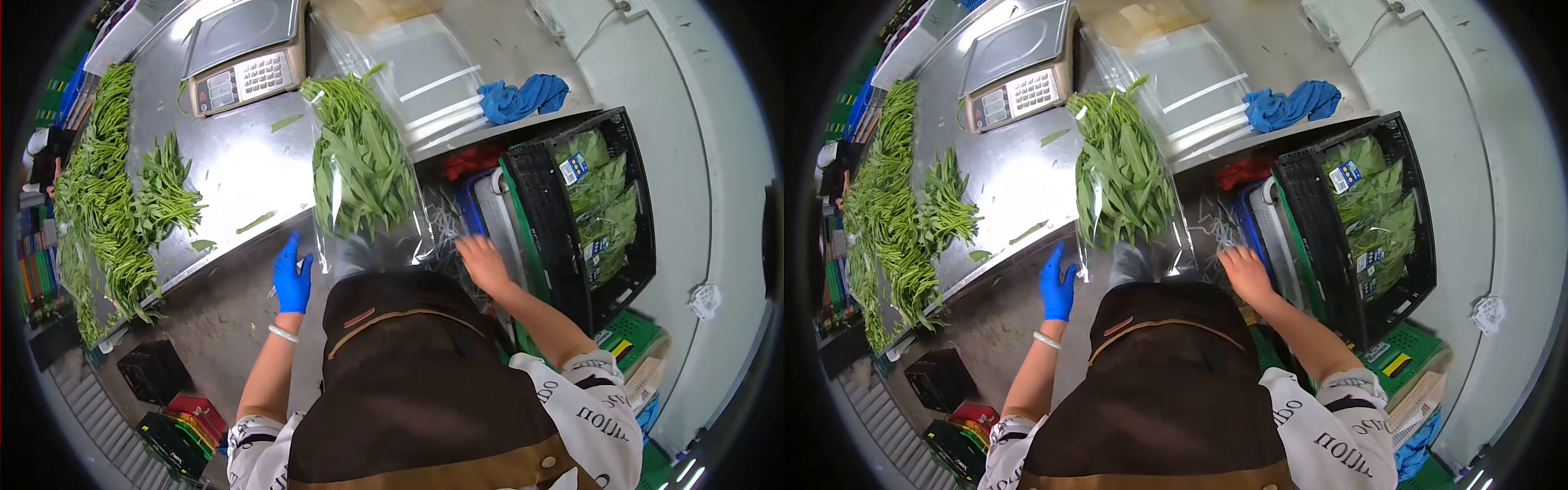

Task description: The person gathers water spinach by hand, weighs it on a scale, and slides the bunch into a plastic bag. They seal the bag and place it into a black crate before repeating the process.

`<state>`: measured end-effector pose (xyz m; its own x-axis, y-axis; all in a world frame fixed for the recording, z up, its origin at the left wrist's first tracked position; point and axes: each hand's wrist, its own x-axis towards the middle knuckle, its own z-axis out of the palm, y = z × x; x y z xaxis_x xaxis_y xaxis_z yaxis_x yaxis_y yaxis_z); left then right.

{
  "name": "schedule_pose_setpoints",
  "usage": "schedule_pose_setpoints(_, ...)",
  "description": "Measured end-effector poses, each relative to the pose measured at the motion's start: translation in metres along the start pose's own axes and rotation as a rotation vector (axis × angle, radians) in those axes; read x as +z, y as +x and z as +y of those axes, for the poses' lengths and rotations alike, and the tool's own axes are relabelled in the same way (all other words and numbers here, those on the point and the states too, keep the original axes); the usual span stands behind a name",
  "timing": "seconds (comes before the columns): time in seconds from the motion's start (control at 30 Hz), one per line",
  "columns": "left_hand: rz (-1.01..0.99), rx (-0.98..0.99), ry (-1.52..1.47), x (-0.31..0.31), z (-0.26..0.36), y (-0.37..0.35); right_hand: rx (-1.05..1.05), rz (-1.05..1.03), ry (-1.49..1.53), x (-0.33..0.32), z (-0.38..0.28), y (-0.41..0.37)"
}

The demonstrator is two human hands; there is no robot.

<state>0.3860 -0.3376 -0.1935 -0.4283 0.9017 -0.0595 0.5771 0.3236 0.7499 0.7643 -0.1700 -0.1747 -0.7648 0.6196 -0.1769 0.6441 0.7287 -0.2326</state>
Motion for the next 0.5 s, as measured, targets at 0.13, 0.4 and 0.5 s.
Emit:
schedule_pose_setpoints(0.13, -0.121, 0.565, 0.564, -0.015, 0.034, 0.027, -0.297, 0.382, -0.059, -0.028, -0.032, 0.082)
schedule_pose_setpoints(0.4, -0.474, 0.093, -0.281, -0.049, 0.038, 0.069, -0.099, -0.055, 0.877, -0.034, -0.001, 0.12)
schedule_pose_setpoints(0.5, -0.523, -0.318, -0.527, -0.044, 0.028, 0.092, 0.127, -0.123, 1.121, -0.032, 0.001, 0.148)
